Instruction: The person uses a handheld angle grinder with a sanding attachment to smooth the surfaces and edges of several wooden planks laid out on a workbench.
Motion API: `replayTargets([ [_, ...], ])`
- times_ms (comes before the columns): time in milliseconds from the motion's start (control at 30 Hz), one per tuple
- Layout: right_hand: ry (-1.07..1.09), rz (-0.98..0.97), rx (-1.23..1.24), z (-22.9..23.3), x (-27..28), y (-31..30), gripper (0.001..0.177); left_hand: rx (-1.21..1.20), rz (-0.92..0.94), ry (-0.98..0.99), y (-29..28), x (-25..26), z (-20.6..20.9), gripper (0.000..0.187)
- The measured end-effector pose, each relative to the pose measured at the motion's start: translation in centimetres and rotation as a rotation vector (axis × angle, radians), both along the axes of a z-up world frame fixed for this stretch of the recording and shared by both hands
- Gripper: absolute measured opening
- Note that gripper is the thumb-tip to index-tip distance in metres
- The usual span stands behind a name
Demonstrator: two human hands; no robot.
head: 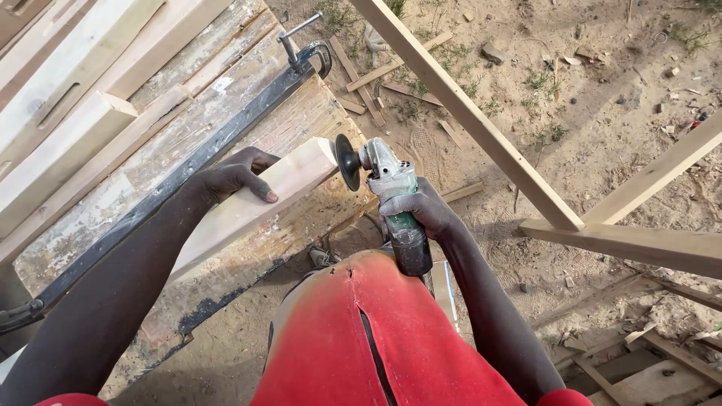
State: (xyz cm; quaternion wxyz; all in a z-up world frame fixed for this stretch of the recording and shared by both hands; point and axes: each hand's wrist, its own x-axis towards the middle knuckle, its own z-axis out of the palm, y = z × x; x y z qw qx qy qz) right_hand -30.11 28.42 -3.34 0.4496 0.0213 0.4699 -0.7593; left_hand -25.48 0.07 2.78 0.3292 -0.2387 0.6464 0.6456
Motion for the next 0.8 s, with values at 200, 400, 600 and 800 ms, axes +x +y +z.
replayTargets([
  [200,0.093,-0.104,0.002,-1.7,1.5,-0.9,0.014,0.042,0.076,-0.098,-1.0,0.2,-2.1,0.051],
  [400,0.129,-0.228,0.048,-1.4,3.5,-1.9,0.014,0.041,0.183,-0.104,-4.9,-0.2,-6.3,0.054],
  [600,0.154,-0.355,0.025,1.1,5.0,-2.7,0.013,0.109,0.181,-0.111,-6.0,-0.3,-7.6,0.044],
  [800,0.169,-0.38,0.111,0.5,5.8,-3.1,0.013,0.163,0.178,-0.098,-8.5,-0.2,-9.9,0.036],
])
